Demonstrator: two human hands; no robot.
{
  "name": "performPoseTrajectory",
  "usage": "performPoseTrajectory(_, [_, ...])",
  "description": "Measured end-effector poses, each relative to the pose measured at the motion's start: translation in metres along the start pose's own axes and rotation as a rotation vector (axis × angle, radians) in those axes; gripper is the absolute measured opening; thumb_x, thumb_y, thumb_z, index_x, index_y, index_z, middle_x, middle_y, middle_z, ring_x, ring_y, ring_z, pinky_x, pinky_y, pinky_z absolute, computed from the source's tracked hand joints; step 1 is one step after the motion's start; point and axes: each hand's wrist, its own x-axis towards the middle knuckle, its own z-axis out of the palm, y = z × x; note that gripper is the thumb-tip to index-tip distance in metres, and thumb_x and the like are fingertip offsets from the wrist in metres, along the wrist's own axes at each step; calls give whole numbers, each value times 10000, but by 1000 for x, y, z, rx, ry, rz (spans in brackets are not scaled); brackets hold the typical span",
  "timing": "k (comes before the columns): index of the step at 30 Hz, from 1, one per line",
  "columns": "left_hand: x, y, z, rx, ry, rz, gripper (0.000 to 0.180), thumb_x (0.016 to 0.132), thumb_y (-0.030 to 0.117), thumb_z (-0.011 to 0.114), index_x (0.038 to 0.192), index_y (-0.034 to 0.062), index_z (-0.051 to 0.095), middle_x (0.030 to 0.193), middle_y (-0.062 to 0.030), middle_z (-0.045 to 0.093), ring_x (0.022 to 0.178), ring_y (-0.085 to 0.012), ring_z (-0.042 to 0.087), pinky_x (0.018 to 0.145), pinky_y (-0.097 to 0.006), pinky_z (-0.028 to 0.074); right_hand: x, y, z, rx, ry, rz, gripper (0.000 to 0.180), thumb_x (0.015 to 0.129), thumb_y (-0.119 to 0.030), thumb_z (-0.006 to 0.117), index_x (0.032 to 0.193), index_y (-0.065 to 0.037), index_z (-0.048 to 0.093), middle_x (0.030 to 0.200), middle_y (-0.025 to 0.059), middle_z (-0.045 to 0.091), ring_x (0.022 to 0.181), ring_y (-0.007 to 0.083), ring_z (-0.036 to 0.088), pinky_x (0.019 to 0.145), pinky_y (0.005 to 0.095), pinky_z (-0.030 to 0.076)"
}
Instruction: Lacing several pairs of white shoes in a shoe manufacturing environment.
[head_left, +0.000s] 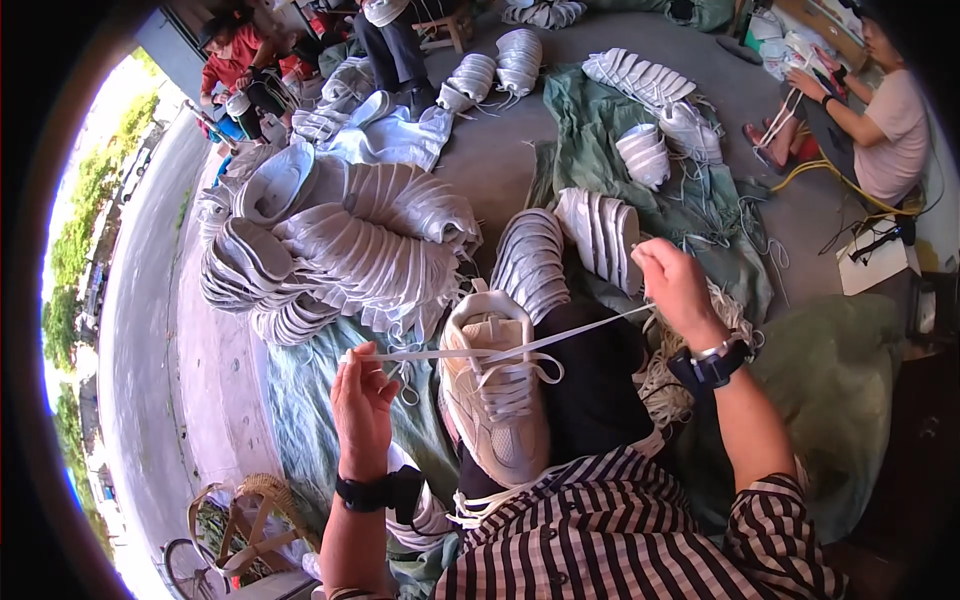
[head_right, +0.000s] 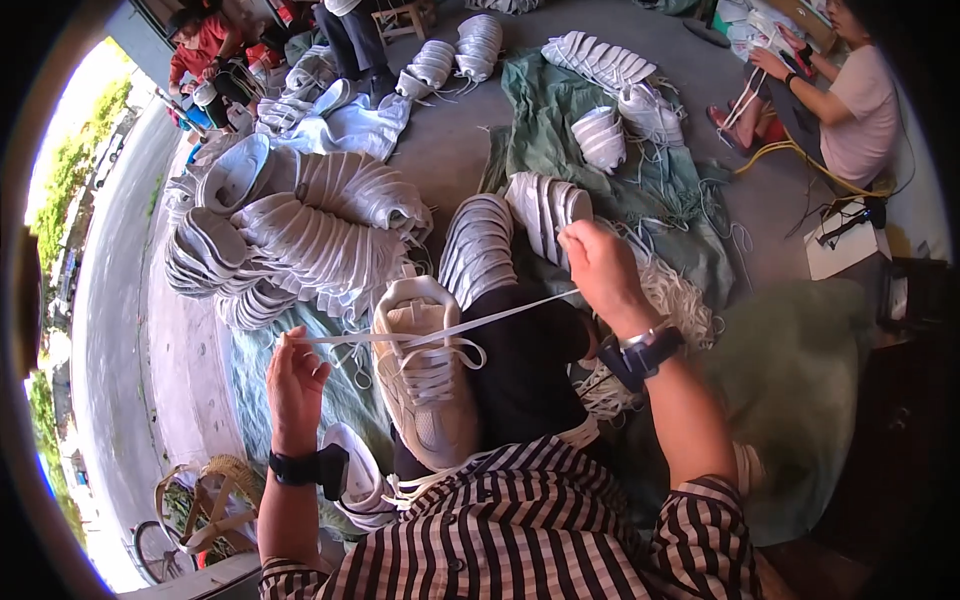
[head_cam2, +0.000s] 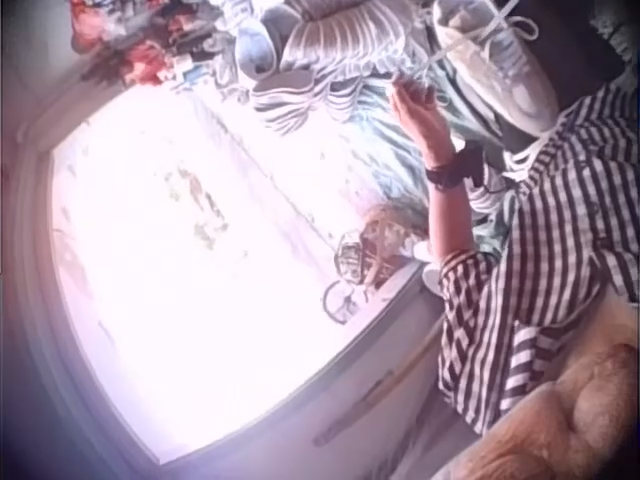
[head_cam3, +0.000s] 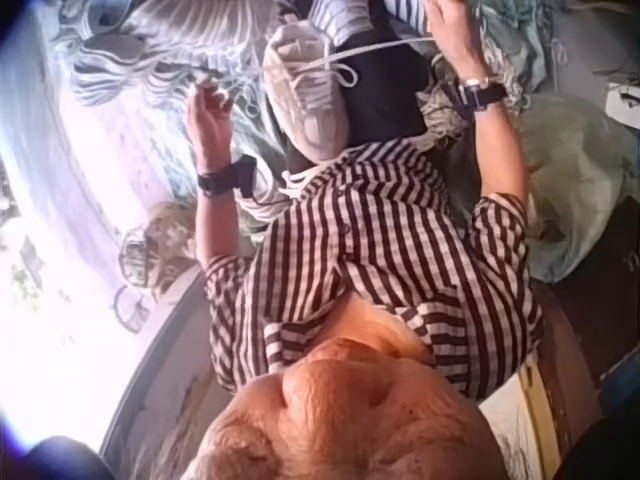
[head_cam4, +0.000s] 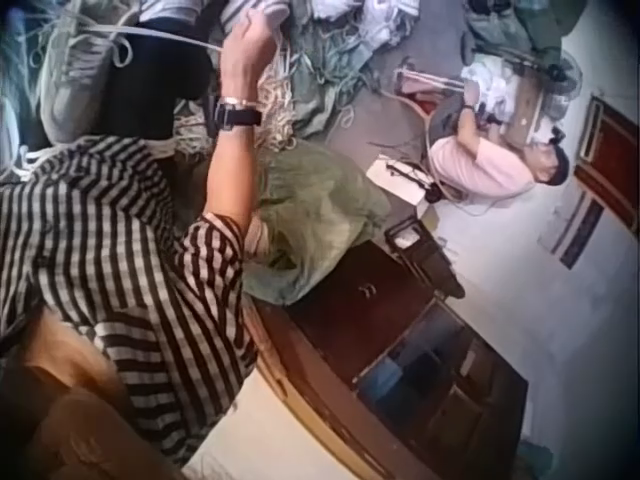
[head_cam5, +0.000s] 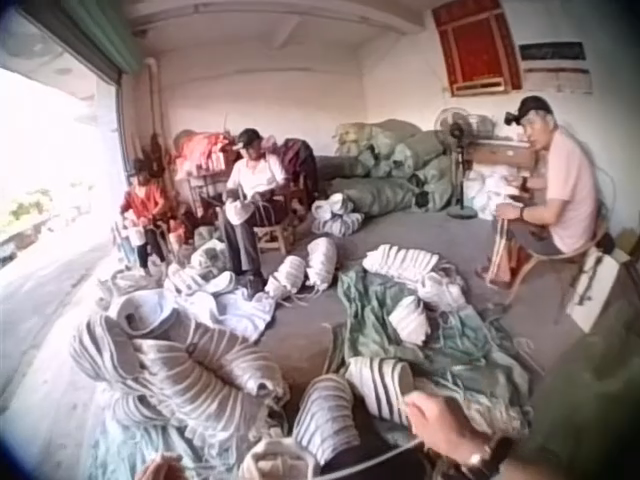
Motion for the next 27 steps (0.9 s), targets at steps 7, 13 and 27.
performPoseTrajectory(7, [3, 3, -20, -254, 2, 5, 222, 966, 288, 484, 982, 98, 597, 1002, -51, 632, 935, -179, 614, 894, -401, 482, -23, -46, 59, 276, -193, -8, 33, 884, -38, 528, 916, -31, 525, 624, 112, 603, 547, 224, 617, 509, 347, 476])
performPoseTrajectory(13, [15, 6, -34, -392, -13, 144, 209, 986, 238, 442, 902, 87, 558, 996, -72, 624, 806, -146, 614, 826, -349, 508, -39, -51, 70, 175, -299, -126, 55, 855, -33, 563, 901, -17, 537, 678, 123, 607, 607, 250, 626, 536, 341, 468])
performPoseTrajectory(27, [-30, -26, 53, 730, -227, 110, 239, 829, 98, 689, 944, 27, 492, 788, 13, 527, 677, -31, 470, 595, -180, 396, -50, -55, 78, -32, -211, -327, 105, 789, -103, 652, 804, -40, 570, 758, 106, 595, 679, 314, 615, 576, 377, 491])
